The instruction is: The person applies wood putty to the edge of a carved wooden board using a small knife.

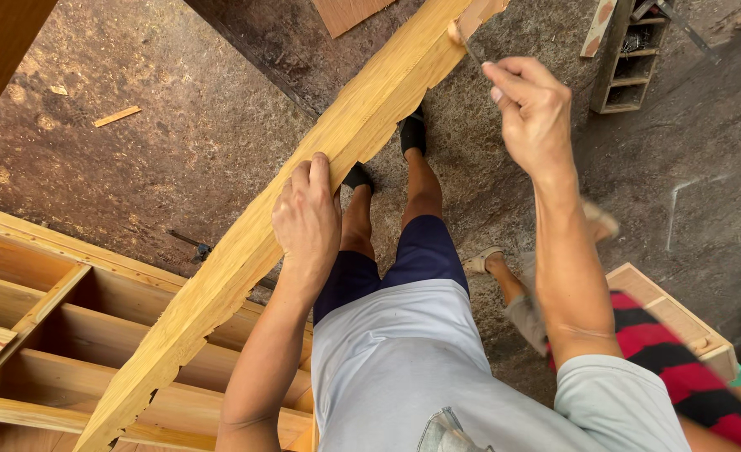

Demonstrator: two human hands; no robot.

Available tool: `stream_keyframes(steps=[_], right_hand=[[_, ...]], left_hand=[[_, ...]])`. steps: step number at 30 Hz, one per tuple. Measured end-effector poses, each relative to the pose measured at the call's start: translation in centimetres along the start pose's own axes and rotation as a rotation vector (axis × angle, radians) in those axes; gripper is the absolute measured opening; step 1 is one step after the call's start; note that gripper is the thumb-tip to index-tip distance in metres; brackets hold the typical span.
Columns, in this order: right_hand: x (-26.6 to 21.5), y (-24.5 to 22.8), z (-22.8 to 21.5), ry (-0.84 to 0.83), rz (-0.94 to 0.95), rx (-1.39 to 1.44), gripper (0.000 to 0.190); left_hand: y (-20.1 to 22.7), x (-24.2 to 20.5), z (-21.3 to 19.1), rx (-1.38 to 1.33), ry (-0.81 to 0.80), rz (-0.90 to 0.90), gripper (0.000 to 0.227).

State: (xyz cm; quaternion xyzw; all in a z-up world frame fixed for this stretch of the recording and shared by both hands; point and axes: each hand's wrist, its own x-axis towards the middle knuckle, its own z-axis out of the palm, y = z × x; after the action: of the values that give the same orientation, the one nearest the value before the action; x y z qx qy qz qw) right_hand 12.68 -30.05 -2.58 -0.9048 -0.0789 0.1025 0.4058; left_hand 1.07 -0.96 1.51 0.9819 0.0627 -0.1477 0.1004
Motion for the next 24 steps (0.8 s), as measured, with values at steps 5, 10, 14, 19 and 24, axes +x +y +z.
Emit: stream_keyframes(steps=[5, 10, 14, 19, 24], right_hand=[[-1.3, -0.3, 0.8, 0.038, 0.022, 0.148, 0.026], [-2.7, -0.8, 5.6, 0.170, 0.125, 0.157, 0.025], [-5.6, -2.6, 3.5, 0.146, 0.045, 0.023, 0.025], [-2.6, -0.3, 0.6, 0.215, -0.055, -0.072, 0.025], [0.8, 1.4, 1.7, 0.225, -0.013, -0.147, 0.031]], left_hand=[[0.2, 0.1, -0.4, 0.005, 0.003, -0.007, 0.045], [0.1, -0.2, -0.3, -0.006, 0.011, 0.012, 0.045], [0.1, 0.0, -0.4, 0.004, 0.017, 0.011, 0.046], [0.1, -0.1, -0.3, -0.005, 0.008, 0.002, 0.047], [0.0, 0.0, -0.1, -0.018, 0.022, 0.010, 0.047]])
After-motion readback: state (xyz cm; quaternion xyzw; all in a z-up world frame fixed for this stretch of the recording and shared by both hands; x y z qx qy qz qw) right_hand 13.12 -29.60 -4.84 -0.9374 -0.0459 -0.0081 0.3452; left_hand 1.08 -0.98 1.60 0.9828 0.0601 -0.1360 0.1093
